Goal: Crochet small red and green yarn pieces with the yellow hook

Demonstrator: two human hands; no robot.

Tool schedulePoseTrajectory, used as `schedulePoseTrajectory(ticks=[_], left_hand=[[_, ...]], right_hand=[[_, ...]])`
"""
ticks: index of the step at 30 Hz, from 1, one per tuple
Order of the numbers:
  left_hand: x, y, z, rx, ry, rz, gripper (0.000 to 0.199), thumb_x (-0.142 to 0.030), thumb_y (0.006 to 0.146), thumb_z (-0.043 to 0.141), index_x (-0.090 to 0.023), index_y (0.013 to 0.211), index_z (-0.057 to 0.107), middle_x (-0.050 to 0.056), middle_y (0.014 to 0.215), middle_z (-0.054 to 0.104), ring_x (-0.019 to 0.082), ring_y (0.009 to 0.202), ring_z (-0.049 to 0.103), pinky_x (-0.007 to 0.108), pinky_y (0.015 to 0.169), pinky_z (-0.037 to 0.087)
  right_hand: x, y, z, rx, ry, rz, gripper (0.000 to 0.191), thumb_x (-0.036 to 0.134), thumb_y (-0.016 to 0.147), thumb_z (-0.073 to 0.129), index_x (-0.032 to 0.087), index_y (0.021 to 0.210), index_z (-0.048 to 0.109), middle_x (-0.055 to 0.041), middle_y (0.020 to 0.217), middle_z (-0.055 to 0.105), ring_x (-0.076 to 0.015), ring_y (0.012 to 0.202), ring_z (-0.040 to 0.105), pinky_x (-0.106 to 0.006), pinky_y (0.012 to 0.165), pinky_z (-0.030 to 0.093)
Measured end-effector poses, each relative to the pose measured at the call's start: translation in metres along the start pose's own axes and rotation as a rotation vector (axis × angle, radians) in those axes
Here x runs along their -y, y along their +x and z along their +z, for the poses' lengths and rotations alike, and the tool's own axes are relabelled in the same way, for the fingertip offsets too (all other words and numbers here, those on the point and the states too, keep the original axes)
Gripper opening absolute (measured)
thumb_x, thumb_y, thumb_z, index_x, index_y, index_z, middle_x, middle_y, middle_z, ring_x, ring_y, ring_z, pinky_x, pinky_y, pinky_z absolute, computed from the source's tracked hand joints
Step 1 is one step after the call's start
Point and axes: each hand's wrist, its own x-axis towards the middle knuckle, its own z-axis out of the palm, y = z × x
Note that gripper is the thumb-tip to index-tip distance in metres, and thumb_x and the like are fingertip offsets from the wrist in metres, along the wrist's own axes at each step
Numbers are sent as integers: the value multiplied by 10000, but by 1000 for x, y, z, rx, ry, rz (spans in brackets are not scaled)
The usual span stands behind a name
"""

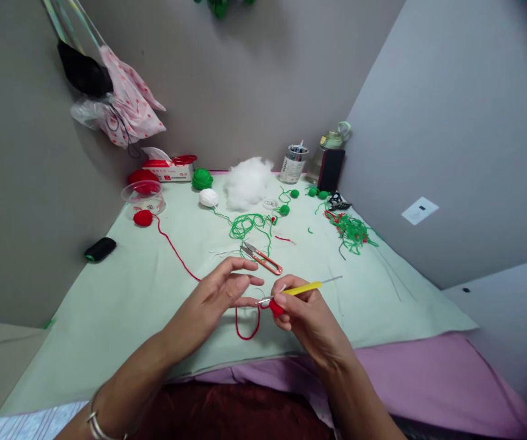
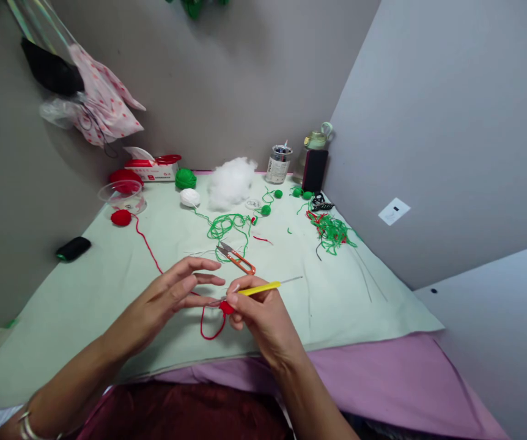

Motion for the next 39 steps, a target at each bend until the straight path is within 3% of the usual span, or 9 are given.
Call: schedulePoseTrajectory(ticks=[4, 9, 11, 16, 20, 23, 27, 32, 39], left_hand=[[9, 4, 11, 11, -90, -12, 351, -535, 1034, 597, -251, 1233, 657, 112, 1396, 626, 299, 1354, 609, 435, 1036, 604], [10, 8, 29, -200, -342, 159, 221, -396, 1074, 535, -231, 1043, 679, 75, 1302, 686, 273, 1345, 624, 490, 1114, 560], [10, 8, 34, -258, -373, 208, 339, -374, 1096, 456, -224, 852, 638, 63, 1229, 726, 273, 1348, 637, 523, 1171, 509], [19, 6, 25, -250, 170, 446, 613, -423, 1123, 327, -247, 584, 557, 76, 1100, 811, 300, 1483, 524, 565, 1312, 266], [25, 9, 15, -232, 658, 600, 408, -338, 1070, 489, -252, 779, 762, 92, 1260, 798, 323, 1522, 466, 604, 1335, 135], [25, 11, 19, -255, 534, 453, 262, -313, 1026, 582, -249, 983, 832, 92, 1346, 763, 320, 1545, 428, 587, 1316, 208], [21, 13, 25, -288, -37, 147, 165, -367, 952, 725, -275, 986, 858, 49, 1201, 800, 275, 1307, 633, 457, 1181, 435], [21, 17, 18, -522, -267, 106, 140, -324, 825, 875, -289, 961, 881, -12, 1022, 787, 123, 892, 626, 230, 878, 495], [24, 9, 41, -244, -297, 5, 391, -307, 725, 950, -260, 1105, 873, -13, 793, 722, 127, 750, 626, 238, 735, 506]], right_hand=[[1, -7, 1, 21, -66, -24, 332, 381, 688, 948, 187, 742, 685, 70, 516, 530, -64, 435, 412, -210, 435, 318], [-1, -10, 0, 35, -77, -21, 340, 392, 691, 948, 183, 756, 687, 75, 525, 530, -60, 427, 407, -217, 436, 315], [-2, -10, 1, 30, -69, -14, 343, 391, 685, 950, 184, 755, 686, 73, 523, 533, -61, 426, 411, -216, 436, 312], [-3, -10, 2, 31, -58, 11, 345, 390, 677, 952, 182, 747, 686, 68, 527, 548, -59, 430, 423, -207, 440, 317], [-3, -9, 2, 36, -48, 5, 357, 394, 672, 956, 180, 730, 677, 69, 523, 547, -54, 423, 422, -202, 437, 312], [-4, -9, 3, 35, -50, -2, 357, 389, 675, 958, 179, 732, 675, 64, 532, 562, -57, 430, 439, -201, 439, 319], [-5, -9, 2, 26, -50, -21, 334, 353, 685, 962, 184, 804, 699, 59, 566, 596, -60, 442, 471, -195, 449, 343], [-5, -11, -3, 24, -50, -189, 287, 355, 723, 947, 196, 759, 710, 42, 607, 630, -73, 465, 511, -199, 453, 375], [-3, -13, 5, -93, -586, -723, 97, 146, 873, 808, 233, 853, 769, 11, 773, 709, -119, 697, 640, -240, 641, 509]])
